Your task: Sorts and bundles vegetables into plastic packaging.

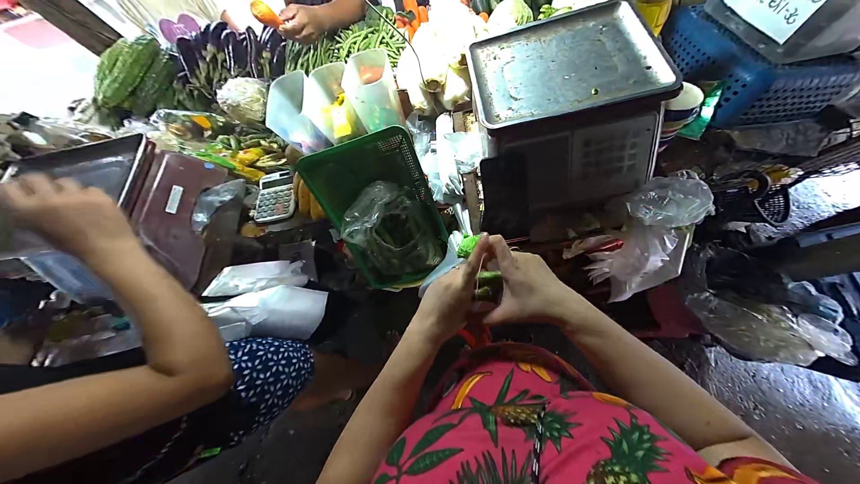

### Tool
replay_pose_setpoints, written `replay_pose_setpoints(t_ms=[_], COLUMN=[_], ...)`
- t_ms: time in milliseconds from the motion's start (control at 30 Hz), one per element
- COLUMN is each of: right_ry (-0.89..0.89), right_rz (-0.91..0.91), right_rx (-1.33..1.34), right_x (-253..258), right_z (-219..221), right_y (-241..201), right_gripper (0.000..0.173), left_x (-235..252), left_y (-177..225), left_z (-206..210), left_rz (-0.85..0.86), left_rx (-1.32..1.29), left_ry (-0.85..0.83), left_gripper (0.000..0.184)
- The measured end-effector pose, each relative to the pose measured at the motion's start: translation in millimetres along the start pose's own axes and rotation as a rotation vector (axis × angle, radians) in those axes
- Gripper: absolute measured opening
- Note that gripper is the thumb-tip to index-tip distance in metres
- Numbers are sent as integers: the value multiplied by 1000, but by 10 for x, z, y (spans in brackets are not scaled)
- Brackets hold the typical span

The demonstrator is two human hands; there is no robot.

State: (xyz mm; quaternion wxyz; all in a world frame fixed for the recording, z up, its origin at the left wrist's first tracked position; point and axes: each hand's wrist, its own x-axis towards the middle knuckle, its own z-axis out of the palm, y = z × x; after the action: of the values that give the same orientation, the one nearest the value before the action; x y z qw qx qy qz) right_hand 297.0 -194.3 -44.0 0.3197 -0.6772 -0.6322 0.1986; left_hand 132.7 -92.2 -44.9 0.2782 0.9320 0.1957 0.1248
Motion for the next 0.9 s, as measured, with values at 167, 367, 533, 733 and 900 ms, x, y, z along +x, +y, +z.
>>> replay_pose_setpoints(t_ms=[167, 367, 533, 733, 900], right_ry=[-226, -207, 298, 349, 119], right_rz=[193, -68, -28, 216, -80], right_rx=[256, 243, 1463, 1406, 669], right_x=[-31, -139, -108, 104, 8], right_z=[7, -4, -94, 136, 138], right_y=[-18, -60, -309, -314, -269], right_gripper=[107, 46, 45, 48, 76], left_x=[-80, -19, -67, -46, -48], left_y=[-217, -61, -59, 65, -49], left_z=[37, -52, -117, -211, -266], left_rz=[97, -484, -386, 115, -93], left_rx=[-315, -1133, -1358, -962, -438], left_ry=[218, 387, 418, 366, 137], left_gripper=[116, 91, 58, 86, 109])
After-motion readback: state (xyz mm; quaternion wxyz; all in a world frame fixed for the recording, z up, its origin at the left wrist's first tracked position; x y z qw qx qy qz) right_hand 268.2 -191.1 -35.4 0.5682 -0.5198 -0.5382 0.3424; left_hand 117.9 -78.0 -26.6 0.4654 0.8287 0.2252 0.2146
